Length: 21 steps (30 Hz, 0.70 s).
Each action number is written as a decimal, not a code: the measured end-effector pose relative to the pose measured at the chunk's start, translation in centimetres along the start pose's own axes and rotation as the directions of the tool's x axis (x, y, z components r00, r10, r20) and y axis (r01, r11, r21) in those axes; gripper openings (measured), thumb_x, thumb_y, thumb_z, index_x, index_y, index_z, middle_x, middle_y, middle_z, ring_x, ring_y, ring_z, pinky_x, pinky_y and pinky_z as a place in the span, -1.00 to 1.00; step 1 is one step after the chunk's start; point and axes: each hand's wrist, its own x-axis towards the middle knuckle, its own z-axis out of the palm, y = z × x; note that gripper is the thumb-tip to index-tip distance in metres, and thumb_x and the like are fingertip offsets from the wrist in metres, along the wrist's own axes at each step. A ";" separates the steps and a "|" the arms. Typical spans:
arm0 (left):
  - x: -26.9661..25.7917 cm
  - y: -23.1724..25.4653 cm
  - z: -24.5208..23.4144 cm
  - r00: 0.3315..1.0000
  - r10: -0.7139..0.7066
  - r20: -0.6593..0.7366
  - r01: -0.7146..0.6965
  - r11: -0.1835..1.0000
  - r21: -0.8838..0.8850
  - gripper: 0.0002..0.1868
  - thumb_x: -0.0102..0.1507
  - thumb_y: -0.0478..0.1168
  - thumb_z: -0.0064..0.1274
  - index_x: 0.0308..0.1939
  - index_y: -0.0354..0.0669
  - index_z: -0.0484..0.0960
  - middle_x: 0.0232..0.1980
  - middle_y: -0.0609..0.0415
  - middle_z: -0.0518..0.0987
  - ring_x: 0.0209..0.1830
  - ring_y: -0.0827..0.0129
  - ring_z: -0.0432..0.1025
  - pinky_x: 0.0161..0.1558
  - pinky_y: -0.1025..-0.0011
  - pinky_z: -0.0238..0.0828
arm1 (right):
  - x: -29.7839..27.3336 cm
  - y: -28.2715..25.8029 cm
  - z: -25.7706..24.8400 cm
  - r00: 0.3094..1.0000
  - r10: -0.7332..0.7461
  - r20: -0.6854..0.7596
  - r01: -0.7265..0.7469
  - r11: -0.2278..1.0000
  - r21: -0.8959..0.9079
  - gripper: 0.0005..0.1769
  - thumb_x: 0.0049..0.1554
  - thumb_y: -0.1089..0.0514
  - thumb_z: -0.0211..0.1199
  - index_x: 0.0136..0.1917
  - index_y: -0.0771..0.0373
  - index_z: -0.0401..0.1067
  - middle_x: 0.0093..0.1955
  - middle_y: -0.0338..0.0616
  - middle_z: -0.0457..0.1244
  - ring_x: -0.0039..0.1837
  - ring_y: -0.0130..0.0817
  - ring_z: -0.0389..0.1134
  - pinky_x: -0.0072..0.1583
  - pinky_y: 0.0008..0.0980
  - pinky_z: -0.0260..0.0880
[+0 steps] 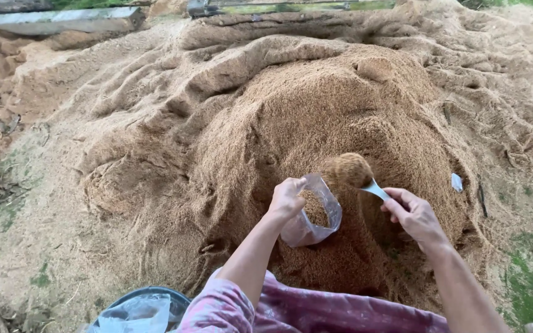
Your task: Scooping rice husks from a large pile into a small plastic bag using a plastic spoon.
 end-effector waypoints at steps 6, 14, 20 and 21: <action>1.6 -1.0 0.7 0.994 -0.109 0.029 0.107 0.992 0.059 -0.31 -0.02 -0.29 0.05 0.21 0.31 0.65 0.19 0.17 0.65 0.27 0.16 0.48 0.30 0.17 0.45 | -0.9 -1.5 2.5 0.937 -0.319 0.143 0.338 0.723 -0.603 -0.70 0.19 0.08 0.27 0.19 -0.08 0.60 -0.11 -0.18 0.48 -0.12 -0.35 0.51 0.12 -0.32 0.47; -3.6 7.6 -3.9 0.899 -0.434 0.053 0.433 0.868 -0.244 -0.39 0.09 -0.25 0.16 0.21 0.43 0.64 0.20 0.16 0.65 0.31 0.20 0.45 0.28 0.18 0.45 | 0.1 1.9 1.9 0.685 -0.710 0.164 0.436 0.219 -0.873 -0.90 0.26 0.05 0.22 0.04 -0.07 0.53 -0.14 -0.37 0.43 -0.03 -0.52 0.46 0.42 -0.39 0.26; -6.6 14.6 -8.5 0.864 -0.503 -0.003 0.402 0.695 -0.596 -0.32 0.04 -0.46 0.01 0.27 -0.04 0.62 0.27 -0.08 0.62 0.34 0.12 0.45 0.23 0.15 0.45 | -0.5 7.5 2.7 0.973 -0.129 0.190 0.229 0.519 -0.824 -0.61 0.25 0.04 0.03 0.35 -0.20 0.29 -0.02 -0.04 0.48 -0.06 0.05 0.56 0.09 0.07 0.56; -5.8 13.8 -8.8 0.875 -0.479 0.062 0.385 0.614 -0.689 -0.38 0.15 -0.56 -0.12 0.27 -0.15 0.61 0.23 -0.12 0.65 0.15 0.16 0.54 -0.06 0.29 0.57 | -0.1 9.2 4.1 0.960 -0.037 0.277 0.265 0.437 -0.860 -0.58 0.30 0.13 -0.04 0.41 -0.15 0.25 -0.02 -0.20 0.46 -0.29 -0.25 0.43 -0.21 -0.23 0.53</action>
